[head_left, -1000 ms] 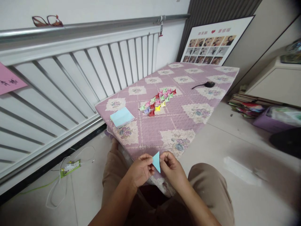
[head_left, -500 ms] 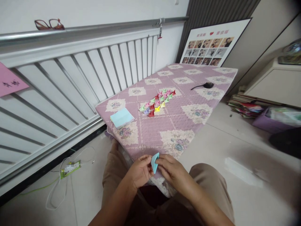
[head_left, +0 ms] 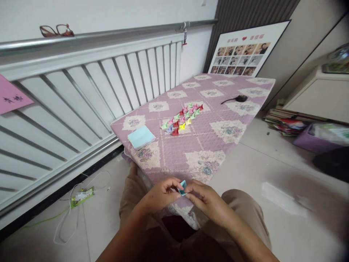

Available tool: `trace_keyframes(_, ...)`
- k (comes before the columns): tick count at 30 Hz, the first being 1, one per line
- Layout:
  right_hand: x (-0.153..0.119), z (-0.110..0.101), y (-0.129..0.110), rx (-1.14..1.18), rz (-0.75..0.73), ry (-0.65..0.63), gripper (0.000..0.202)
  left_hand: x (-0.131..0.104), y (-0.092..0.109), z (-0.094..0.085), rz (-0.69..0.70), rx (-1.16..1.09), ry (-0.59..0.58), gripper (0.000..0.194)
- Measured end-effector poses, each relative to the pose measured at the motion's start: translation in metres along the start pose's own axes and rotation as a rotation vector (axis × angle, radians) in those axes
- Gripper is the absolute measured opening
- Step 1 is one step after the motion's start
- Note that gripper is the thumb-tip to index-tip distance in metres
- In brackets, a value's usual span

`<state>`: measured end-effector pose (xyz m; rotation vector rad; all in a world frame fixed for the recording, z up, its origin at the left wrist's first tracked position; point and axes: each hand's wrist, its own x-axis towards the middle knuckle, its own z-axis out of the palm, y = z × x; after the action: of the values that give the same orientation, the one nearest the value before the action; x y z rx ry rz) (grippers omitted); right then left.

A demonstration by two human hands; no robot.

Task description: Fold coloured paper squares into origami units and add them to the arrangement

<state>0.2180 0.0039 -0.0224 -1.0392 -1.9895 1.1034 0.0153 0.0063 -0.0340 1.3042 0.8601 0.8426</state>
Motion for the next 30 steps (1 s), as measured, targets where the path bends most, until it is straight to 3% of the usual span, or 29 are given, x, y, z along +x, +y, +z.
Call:
trace_keyframes(4,-0.001,0.005,-0.001,0.064,0.058,0.07,0.018,0.002,0.0,0.007,0.013,-0.015,0.065,0.01)
trace_keyframes(9,0.002,0.022,0.005,0.218,0.22,0.3,0.02,0.004,-0.003,0.018,-0.066,0.042,0.259,0.013)
trace_keyframes(14,0.008,0.033,0.006,0.337,0.278,0.38,0.023,0.007,-0.007,0.025,-0.106,-0.019,0.423,0.014)
trace_keyframes(17,0.01,0.035,0.005,0.374,0.268,0.403,0.024,0.008,-0.012,0.029,-0.131,-0.189,0.43,0.025)
trace_keyframes(20,0.011,0.036,0.003,0.431,0.269,0.411,0.025,0.006,-0.018,0.032,-0.208,-0.267,0.359,0.024)
trace_keyframes(26,0.012,0.036,0.007,0.389,0.3,0.409,0.023,0.003,-0.018,0.031,-0.223,-0.079,0.339,0.016)
trace_keyframes(30,0.015,0.033,0.011,0.392,0.331,0.3,0.03,0.003,-0.017,0.027,-0.17,0.123,0.324,0.017)
